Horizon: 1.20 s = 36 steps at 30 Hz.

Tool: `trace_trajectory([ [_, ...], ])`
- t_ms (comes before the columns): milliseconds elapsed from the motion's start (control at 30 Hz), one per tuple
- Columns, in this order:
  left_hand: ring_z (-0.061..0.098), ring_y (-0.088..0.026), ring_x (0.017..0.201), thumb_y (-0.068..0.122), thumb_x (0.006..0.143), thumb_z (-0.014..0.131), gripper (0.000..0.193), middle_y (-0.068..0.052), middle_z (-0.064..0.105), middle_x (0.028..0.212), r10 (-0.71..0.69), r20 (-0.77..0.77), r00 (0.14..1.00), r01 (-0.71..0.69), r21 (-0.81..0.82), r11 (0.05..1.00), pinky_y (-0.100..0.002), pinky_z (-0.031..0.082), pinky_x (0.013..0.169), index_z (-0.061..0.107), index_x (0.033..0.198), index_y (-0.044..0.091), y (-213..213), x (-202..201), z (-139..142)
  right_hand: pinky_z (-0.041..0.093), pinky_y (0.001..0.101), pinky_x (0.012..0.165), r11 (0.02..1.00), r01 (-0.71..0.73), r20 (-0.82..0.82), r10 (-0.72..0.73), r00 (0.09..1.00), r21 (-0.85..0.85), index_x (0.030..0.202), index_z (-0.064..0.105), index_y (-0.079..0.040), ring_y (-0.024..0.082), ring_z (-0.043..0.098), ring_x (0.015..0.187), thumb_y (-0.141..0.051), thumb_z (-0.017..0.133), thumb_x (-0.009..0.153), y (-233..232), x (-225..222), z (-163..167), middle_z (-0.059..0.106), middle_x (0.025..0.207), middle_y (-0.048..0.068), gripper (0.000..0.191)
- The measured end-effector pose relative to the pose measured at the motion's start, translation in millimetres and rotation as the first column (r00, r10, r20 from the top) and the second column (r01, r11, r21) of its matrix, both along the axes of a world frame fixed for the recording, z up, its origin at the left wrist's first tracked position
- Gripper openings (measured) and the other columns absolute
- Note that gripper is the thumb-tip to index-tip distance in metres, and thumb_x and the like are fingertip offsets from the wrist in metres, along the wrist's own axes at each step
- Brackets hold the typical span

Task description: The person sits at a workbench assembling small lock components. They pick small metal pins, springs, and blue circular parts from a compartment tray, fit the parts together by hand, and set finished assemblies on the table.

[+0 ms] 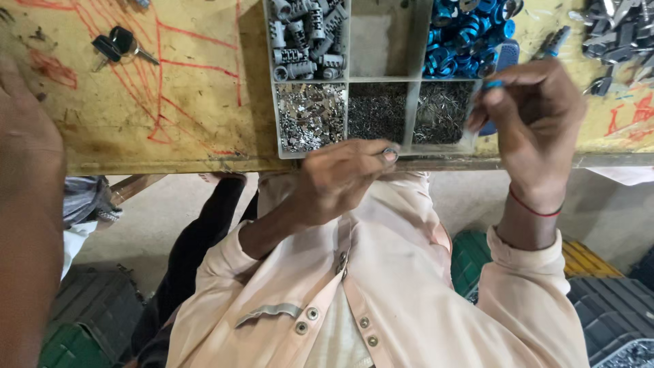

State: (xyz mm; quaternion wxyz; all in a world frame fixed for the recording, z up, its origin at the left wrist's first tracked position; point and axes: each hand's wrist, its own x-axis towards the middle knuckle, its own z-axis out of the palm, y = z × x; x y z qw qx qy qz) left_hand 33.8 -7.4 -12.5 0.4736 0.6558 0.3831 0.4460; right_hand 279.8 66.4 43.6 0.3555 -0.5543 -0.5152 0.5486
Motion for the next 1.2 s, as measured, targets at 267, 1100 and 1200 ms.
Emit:
trace_trajectory([
  [267,0.069,-0.038,0.12,0.005,0.095,0.073,0.016,-0.023,0.064,0.129,-0.008,-0.325,0.946,0.149,0.409,0.9,-0.042,0.062,0.099,0.064,0.104,-0.004,15.2,-8.9,8.5,0.062,0.0285,0.067,0.894,-0.384,-0.187,0.347,0.919,-0.229,0.119,0.052,0.004,0.016,0.074,0.079,0.002,0.051,0.106,-27.2,-6.9,2.6,0.07,0.093,0.012,0.013],
  [1100,0.067,-0.027,0.109,-0.007,0.089,0.075,0.04,-0.008,0.071,0.117,0.178,-0.085,0.98,-0.164,0.145,0.976,-0.038,0.056,0.093,0.066,0.127,0.005,9.0,-5.3,3.5,0.054,0.0385,0.069,0.924,-0.289,0.845,-0.064,0.531,0.251,0.116,0.05,0.001,0.033,0.071,0.082,0.006,0.079,0.099,-25.7,83.0,-45.6,0.066,0.1,0.024,0.033],
  [1200,0.069,-0.026,0.111,-0.006,0.091,0.076,0.039,-0.009,0.072,0.118,0.133,-0.047,0.99,-0.128,0.094,0.987,-0.036,0.058,0.093,0.064,0.127,0.005,8.6,-6.4,6.4,0.054,0.0386,0.071,0.98,-0.123,0.719,-0.025,0.695,0.153,0.121,0.047,0.005,0.029,0.074,0.083,0.008,0.073,0.105,-30.3,94.7,-62.3,0.069,0.095,0.018,0.03],
])
